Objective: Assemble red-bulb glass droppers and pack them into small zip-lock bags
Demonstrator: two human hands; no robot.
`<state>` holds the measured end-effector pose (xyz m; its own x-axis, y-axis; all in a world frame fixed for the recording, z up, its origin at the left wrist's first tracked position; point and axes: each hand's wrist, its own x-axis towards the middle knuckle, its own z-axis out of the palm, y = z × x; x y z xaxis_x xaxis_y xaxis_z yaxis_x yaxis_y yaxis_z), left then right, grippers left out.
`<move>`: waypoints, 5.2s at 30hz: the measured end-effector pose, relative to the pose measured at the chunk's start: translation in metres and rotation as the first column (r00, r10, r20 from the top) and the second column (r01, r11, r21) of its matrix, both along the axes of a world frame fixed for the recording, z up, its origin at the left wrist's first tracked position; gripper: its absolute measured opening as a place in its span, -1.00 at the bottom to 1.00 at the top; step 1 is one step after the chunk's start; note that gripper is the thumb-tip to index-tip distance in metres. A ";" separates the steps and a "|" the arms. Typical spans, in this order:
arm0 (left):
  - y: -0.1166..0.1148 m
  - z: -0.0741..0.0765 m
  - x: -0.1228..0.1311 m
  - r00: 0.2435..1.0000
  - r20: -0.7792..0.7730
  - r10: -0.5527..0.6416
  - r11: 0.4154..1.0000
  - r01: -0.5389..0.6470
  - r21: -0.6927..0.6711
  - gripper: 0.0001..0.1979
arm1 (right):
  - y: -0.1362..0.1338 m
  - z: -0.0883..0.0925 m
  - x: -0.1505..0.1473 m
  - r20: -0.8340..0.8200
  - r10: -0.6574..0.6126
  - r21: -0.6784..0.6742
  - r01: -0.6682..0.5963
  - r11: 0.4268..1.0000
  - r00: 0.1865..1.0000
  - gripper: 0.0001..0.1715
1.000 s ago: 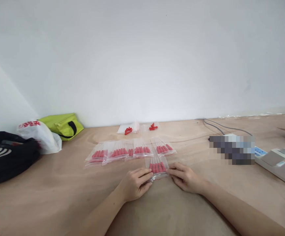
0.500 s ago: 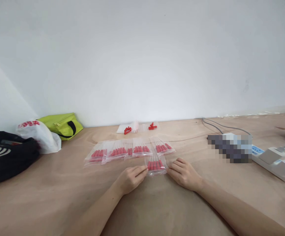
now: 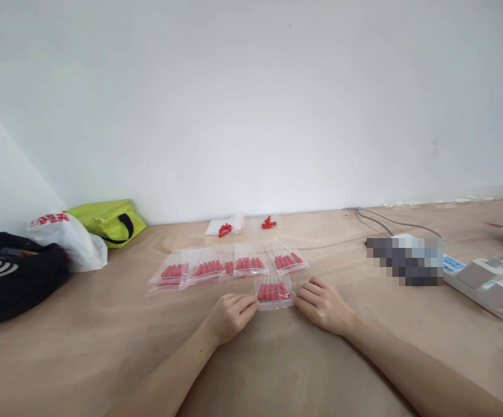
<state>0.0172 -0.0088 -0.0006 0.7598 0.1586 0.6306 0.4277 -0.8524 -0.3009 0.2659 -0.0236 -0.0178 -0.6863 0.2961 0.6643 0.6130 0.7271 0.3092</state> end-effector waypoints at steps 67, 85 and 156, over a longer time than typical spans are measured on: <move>-0.005 0.000 0.001 0.994 0.104 -0.020 0.994 0.031 -0.108 -0.80 | -0.004 0.004 -0.005 -0.031 -0.083 -0.012 0.082 0.997 0.996 -0.68; 0.006 -0.003 0.024 0.957 0.180 0.227 0.937 -0.164 -0.308 -0.78 | 0.039 0.045 0.072 -0.825 -0.385 -0.565 -0.639 0.523 0.414 -0.67; 0.054 -0.015 0.054 0.985 0.044 0.166 0.972 -0.156 -0.178 -0.76 | 0.060 -0.002 -0.002 -0.100 -0.202 -0.205 0.178 0.962 0.974 -0.83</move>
